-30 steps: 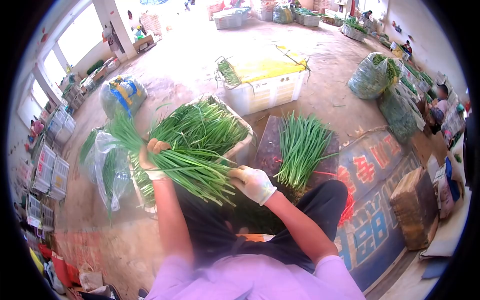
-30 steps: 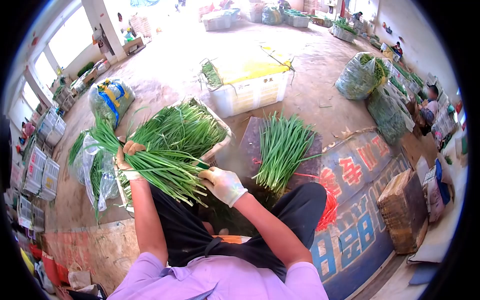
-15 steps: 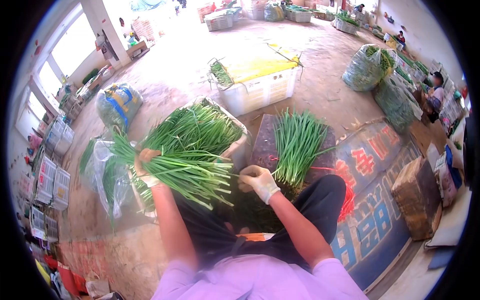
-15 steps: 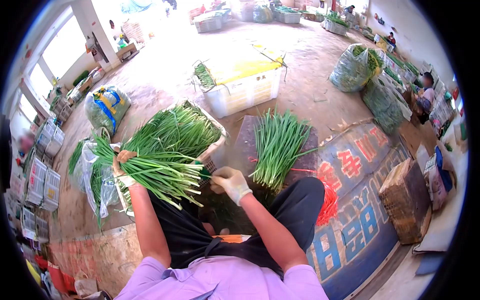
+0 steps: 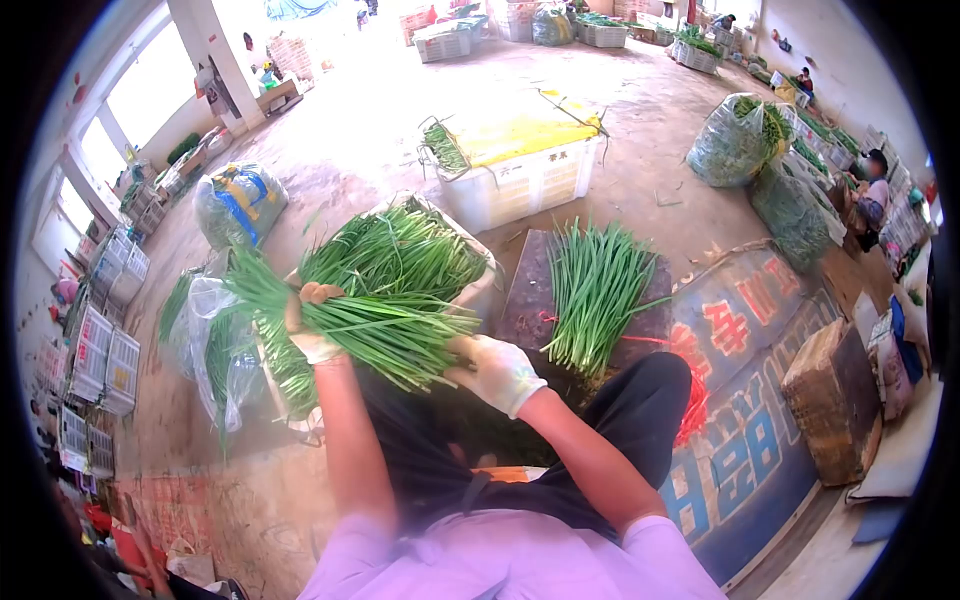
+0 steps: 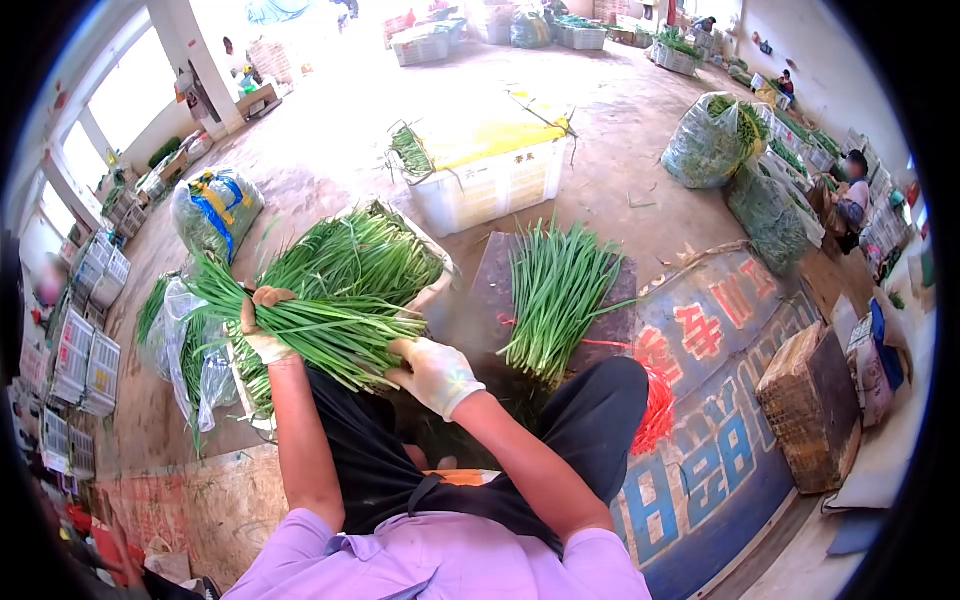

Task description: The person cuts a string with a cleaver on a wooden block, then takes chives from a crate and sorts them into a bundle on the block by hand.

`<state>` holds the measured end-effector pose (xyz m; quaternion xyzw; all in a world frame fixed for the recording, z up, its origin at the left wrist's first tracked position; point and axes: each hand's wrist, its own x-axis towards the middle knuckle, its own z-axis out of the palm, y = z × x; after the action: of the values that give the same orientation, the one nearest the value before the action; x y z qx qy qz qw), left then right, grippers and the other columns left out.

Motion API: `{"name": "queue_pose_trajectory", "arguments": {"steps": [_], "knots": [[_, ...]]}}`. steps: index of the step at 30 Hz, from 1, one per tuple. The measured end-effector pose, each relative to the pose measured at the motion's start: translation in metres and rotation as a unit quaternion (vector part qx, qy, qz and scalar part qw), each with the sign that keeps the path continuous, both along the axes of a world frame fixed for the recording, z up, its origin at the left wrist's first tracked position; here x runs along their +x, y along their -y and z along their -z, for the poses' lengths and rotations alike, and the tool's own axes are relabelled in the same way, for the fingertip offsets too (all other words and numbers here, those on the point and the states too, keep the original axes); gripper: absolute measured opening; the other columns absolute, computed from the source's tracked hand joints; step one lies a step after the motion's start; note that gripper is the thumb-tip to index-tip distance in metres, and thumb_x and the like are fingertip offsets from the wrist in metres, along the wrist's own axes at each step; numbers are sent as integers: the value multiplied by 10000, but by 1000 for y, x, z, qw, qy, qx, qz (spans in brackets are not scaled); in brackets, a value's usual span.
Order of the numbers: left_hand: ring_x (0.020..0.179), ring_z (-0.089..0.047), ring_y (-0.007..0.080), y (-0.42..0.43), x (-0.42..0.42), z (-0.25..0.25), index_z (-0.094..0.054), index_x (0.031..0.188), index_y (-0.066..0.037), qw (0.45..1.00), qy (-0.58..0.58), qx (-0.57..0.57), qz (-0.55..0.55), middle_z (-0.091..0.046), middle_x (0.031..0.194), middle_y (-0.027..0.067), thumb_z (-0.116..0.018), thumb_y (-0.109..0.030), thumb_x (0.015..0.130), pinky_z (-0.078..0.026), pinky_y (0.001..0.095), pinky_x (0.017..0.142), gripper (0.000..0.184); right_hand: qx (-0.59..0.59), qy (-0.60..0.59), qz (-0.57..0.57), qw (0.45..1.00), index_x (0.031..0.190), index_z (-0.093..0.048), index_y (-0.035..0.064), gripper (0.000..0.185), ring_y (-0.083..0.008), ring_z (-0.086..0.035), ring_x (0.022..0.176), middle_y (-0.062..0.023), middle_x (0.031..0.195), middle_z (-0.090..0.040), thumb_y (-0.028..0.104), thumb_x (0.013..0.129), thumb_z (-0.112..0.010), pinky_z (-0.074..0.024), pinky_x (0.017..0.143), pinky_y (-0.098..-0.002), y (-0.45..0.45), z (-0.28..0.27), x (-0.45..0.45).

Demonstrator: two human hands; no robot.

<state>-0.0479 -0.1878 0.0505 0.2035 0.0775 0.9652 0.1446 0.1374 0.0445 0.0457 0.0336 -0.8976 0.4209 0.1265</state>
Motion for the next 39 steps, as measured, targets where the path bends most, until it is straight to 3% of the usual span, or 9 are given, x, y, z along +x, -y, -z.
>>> {"name": "queue_pose_trajectory", "arguments": {"steps": [3, 7, 10, 13, 17, 20, 31, 36, 39], "knots": [[828, -532, 139, 2, -1, 0, -598, 908, -145, 999, 20, -11, -36, -523, 782, -48, -635, -291, 940, -482, 336, 723, 154, -30, -48, -69, 996, 971, -700, 41, 211, -290, -679, 861, -139, 907, -697, 198, 832, -730, -525, 775, -391, -4, 21, -9], [820, -526, 188, 32, -26, 20, -487, 757, -176, 997, -40, -7, 64, -486, 693, -35, -593, -339, 966, -438, 354, 753, 285, -429, 75, 21, 900, 1022, -686, -3, 188, -97, -623, 647, -58, 860, -702, 110, 873, -690, -485, 574, -233, -29, 46, 0], [799, -528, 195, 43, -27, 21, -494, 758, -172, 998, -14, -58, 19, -502, 684, -26, -588, -348, 974, -450, 353, 759, 294, -491, 62, 126, 860, 1086, -665, 1, 230, -137, -650, 701, -61, 866, -708, 135, 900, -665, -518, 642, -269, -67, 96, -3], [819, -547, 190, 39, -28, 20, -457, 737, -173, 997, 26, -70, -33, -498, 682, -11, -595, -359, 958, -464, 356, 727, 321, -221, 92, 168, 956, 1195, -621, 3, 314, -177, -665, 848, -84, 981, -709, 166, 928, -641, -525, 776, -302, -74, 128, -2], [819, -561, 196, 0, -2, 10, -590, 874, -135, 995, 55, -45, -73, -567, 737, 4, -619, -339, 947, -485, 371, 764, 218, -488, -129, 176, 845, 1402, -467, -5, 522, -217, -561, 1197, -143, 1306, -585, 379, 1048, -474, -404, 1057, -334, -24, 104, -23], [788, -587, 183, -33, 7, 22, -554, 1324, -124, 990, 72, -36, -115, -614, 832, 11, -649, -215, 920, -500, 363, 783, 425, -350, -148, 211, 901, 1399, -471, -7, 499, -273, -536, 1258, -183, 1328, -577, 327, 1030, -498, -383, 1076, -351, 12, 77, -42], [725, -598, 187, -42, 13, 21, -509, 1382, -130, 983, 92, -132, -92, -632, 838, 35, -660, -119, 888, -507, 368, 761, 517, 83, -201, 32, 976, 1048, -683, 100, 334, -360, -557, 1148, -156, 1161, -628, 235, 760, -786, -432, 1001, -463, 9, 7, -44], [747, -589, 209, -9, -13, 35, -552, 846, -135, 970, 138, -183, -82, -564, 706, 13, -613, -280, 943, -492, 361, 719, 184, 25, -172, -122, 977, 913, -683, 84, 141, -307, -578, 1098, -78, 1028, -653, 195, 826, -690, -478, 935, -407, -20, 27, -42], [682, -542, 201, 13, -11, 16, -561, 844, -100, 965, 154, -189, -102, -548, 705, 32, -613, -268, 946, -491, 336, 701, 202, 113, -15, -195, 974, 912, -676, 80, 173, -336, -613, 962, -119, 928, -647, 241, 848, -666, -502, 854, -442, -55, 75, -16]]}}
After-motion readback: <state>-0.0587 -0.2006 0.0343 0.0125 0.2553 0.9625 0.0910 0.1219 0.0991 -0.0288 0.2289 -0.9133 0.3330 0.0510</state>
